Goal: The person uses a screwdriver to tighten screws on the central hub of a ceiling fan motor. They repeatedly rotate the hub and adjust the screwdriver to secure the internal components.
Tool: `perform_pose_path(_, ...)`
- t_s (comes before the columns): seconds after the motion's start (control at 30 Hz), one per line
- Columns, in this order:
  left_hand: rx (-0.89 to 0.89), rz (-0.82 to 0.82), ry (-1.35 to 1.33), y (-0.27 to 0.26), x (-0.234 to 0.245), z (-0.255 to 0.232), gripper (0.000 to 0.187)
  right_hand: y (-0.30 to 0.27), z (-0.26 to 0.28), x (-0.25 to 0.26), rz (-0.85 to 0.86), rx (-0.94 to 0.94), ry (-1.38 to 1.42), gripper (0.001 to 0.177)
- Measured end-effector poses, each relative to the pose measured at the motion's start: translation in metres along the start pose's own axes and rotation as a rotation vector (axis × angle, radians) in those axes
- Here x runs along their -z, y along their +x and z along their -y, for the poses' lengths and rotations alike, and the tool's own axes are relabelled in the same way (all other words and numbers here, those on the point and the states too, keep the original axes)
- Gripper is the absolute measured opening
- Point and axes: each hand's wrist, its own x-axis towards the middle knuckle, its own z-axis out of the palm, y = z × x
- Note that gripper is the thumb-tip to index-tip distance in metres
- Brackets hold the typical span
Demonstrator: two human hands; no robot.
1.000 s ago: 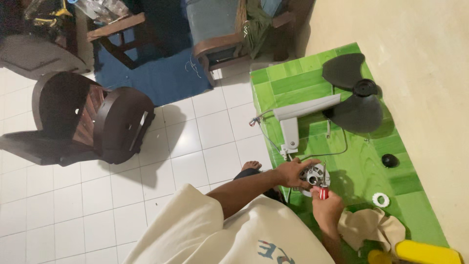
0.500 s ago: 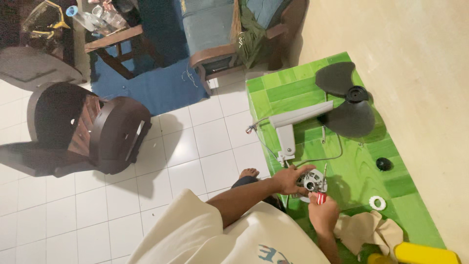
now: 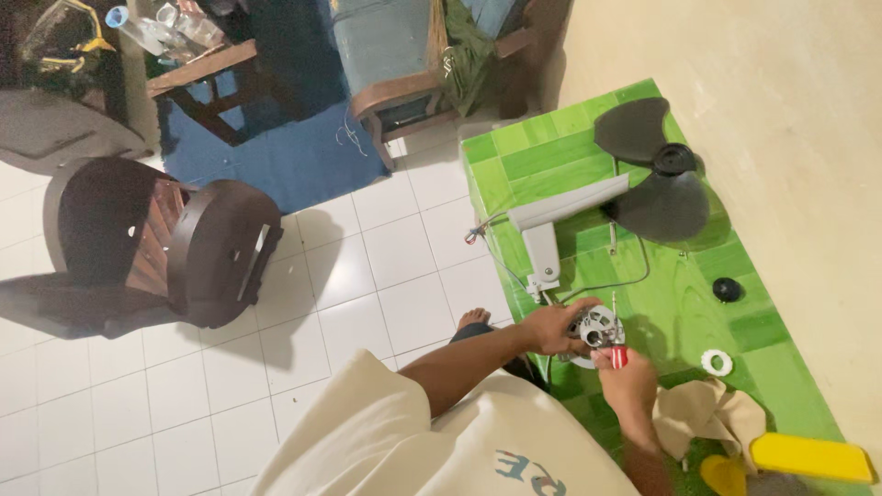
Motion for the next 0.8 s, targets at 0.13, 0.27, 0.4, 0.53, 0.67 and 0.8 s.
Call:
perform_pose_path(0.13, 0.028, 0.002, 0.019, -0.002, 0.001, 0.000, 0.095, -0.014, 0.020, -0.002, -0.107, 0.028, -0.247, 0.035)
perform_pose_path(0.27, 0.012, -0.034, 0.005, -0.001, 0.001, 0.003, 0.097, -0.021, 0.030, -0.009, -0.208, 0.033, -0.349, 0.040)
perform_pose_path(0.4, 0.091, 0.079, -0.006, 0.003, -0.001, 0.010, 0.101, -0.019, 0.034, -0.014, -0.196, -0.074, -0.366, 0.042)
perform_pose_path(0.53, -0.011, 0.096, -0.061, 0.010, 0.000, 0.018, 0.099, -0.021, 0.033, -0.016, -0.219, -0.071, -0.323, 0.041)
perform_pose_path(0.67, 0.025, 0.196, -0.071, 0.015, 0.005, 0.021, 0.099, -0.025, 0.029, -0.019, -0.174, -0.113, -0.180, 0.041)
perform_pose_path(0.8, 0.043, 0.216, -0.064, 0.012, 0.003, 0.022, 0.098, -0.026, 0.021, -0.030, -0.269, -0.085, -0.277, 0.039)
